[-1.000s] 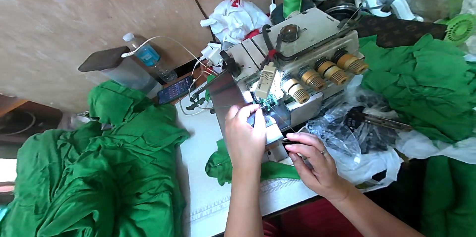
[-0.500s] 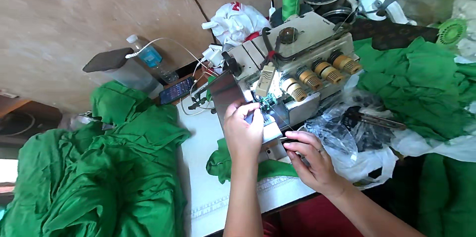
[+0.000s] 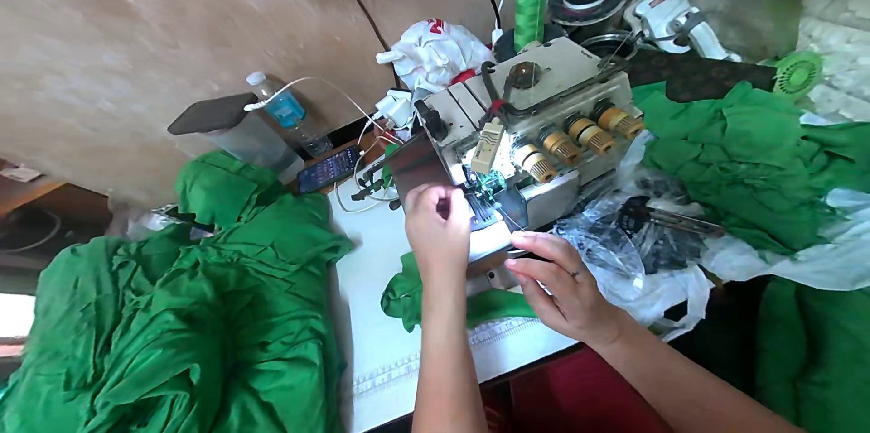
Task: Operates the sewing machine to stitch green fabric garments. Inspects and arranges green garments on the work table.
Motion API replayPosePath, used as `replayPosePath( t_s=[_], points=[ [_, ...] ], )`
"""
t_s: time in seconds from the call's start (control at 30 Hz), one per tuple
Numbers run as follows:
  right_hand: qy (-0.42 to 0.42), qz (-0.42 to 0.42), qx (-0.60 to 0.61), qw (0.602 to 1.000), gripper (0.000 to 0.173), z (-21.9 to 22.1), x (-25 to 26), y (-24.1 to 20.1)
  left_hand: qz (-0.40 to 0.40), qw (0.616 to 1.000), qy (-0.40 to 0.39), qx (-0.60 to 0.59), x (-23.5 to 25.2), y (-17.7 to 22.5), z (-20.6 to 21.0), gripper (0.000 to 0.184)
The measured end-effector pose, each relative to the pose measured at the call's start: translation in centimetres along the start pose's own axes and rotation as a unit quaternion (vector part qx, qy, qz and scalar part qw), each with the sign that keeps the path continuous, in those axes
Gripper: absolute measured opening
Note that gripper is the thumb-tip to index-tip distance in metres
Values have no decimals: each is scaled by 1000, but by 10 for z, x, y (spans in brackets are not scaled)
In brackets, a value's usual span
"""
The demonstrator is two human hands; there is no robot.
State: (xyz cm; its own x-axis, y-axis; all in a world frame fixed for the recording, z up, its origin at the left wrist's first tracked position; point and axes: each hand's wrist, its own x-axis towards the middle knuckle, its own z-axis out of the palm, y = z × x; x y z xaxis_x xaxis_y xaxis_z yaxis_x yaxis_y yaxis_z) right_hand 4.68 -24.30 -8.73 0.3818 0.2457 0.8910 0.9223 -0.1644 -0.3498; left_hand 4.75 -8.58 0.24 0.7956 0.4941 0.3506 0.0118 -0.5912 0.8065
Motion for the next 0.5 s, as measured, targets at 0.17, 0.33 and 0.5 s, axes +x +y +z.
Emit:
replayPosePath(
  t_s=[0.17, 0.33, 0.5],
  points=[
    [-33, -29, 8, 999, 18, 8, 30, 5, -151, 907, 9, -394, -6, 0, -29, 22],
    [-90, 15, -30, 995, 25, 16, 43, 4, -162, 834, 95, -520, -26, -30, -52, 29],
    [-101, 52, -65, 991, 22, 6, 33, -9, -187, 832, 153, -499, -36, -66, -69, 27]
  ],
)
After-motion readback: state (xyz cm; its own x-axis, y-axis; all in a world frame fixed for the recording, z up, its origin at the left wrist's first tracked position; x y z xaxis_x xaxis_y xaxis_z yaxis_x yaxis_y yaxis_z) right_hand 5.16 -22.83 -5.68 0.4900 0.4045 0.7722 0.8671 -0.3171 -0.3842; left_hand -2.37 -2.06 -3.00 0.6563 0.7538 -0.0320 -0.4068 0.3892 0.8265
